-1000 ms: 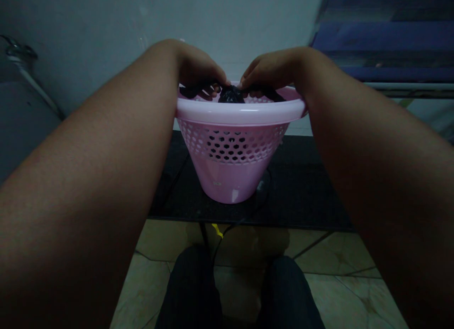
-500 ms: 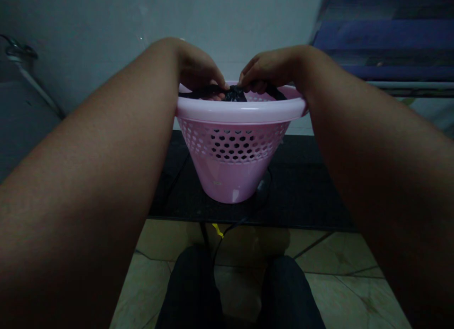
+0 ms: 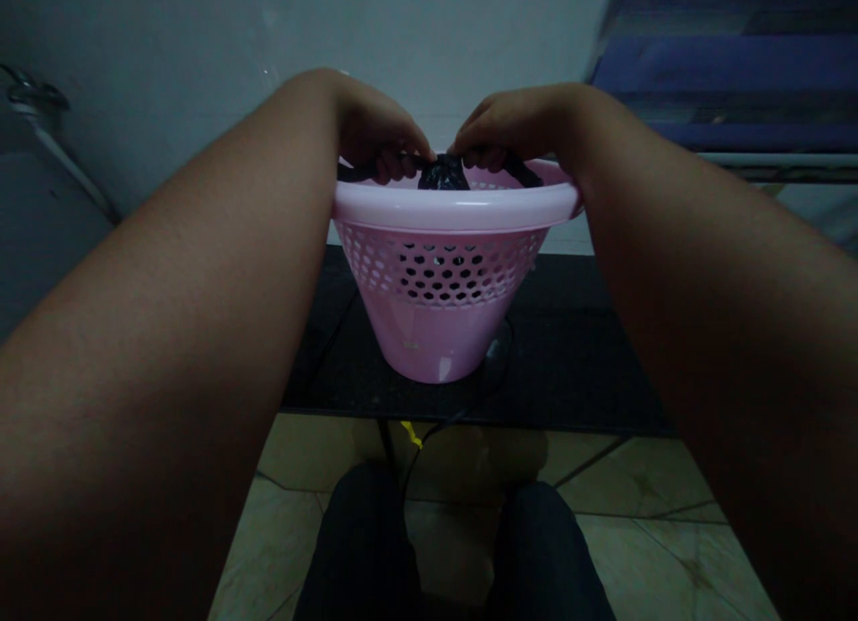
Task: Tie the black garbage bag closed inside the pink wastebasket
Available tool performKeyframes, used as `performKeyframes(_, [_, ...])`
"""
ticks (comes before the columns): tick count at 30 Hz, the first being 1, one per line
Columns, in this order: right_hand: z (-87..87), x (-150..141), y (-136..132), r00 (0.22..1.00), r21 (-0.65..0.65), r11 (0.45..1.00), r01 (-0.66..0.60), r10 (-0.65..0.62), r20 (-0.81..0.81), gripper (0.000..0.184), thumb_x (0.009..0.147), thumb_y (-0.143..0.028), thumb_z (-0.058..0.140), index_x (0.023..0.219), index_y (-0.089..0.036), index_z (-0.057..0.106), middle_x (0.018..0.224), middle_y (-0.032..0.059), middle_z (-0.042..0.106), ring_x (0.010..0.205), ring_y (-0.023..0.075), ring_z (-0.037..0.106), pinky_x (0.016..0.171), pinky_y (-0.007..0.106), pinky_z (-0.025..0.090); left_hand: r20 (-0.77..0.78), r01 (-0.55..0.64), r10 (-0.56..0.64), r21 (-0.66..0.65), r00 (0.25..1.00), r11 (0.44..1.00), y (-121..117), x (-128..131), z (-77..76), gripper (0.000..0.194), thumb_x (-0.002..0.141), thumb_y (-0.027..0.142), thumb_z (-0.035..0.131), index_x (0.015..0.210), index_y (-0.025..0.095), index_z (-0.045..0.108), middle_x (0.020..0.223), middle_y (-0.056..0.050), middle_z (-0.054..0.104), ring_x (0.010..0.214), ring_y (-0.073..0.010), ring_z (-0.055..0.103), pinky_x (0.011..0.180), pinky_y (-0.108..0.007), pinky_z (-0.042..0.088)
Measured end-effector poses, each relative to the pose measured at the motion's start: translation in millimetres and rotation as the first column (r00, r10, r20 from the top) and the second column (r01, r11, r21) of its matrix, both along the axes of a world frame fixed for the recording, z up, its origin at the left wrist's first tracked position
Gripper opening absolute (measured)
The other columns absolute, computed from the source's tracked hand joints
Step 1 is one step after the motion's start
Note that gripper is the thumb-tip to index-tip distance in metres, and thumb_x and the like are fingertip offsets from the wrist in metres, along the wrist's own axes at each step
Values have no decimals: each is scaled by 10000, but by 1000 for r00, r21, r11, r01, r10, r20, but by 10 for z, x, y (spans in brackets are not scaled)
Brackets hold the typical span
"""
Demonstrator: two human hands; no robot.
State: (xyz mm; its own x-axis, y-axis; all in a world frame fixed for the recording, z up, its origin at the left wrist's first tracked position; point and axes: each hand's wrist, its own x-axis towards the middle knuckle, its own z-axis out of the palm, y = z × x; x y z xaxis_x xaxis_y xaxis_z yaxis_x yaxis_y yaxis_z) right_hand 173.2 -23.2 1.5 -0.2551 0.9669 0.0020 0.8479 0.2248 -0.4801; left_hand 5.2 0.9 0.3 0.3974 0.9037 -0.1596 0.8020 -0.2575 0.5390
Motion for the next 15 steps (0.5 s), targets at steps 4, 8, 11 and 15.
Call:
performKeyframes(4, [23, 36, 27, 992, 104, 993, 49, -60, 108, 201, 873, -288, 529, 818, -95, 539, 671, 12, 445, 492, 61, 382, 482, 188, 309, 89, 33, -28, -53, 996, 998, 137, -18, 6, 189, 848, 278, 527, 743, 124, 492, 667, -9, 383, 504, -68, 358, 499, -181, 263])
performKeyframes(8, [33, 64, 69, 991, 135, 988, 77, -91, 101, 238, 864, -326, 545, 838, -90, 552, 711, 32, 476, 539, 77, 415, 512, 198, 327, 87, 32, -32, -1, 996, 999, 176, -24, 6, 225, 834, 350, 560, 789, 136, 510, 705, -18, 397, 557, -87, 411, 507, -183, 281])
performKeyframes(11, [36, 75, 99, 990, 128, 988, 85, -98, 97, 263, 856, -351, 554, 855, -89, 557, 729, 42, 485, 569, 85, 430, 536, 201, 342, 79, 0, -2, 25, 997, 1000, 135, -19, 10, 252, 831, 375, 566, 790, 133, 511, 718, -24, 417, 570, -91, 422, 515, -190, 309])
performKeyframes(15, [35, 61, 72, 989, 140, 985, 99, -113, 98, 264, 857, -351, 551, 841, -87, 553, 726, 45, 484, 563, 85, 425, 537, 208, 338, 66, -14, 10, 57, 998, 998, 126, -23, 21, 269, 833, 386, 568, 818, 120, 530, 754, -37, 451, 658, -118, 477, 539, -194, 325])
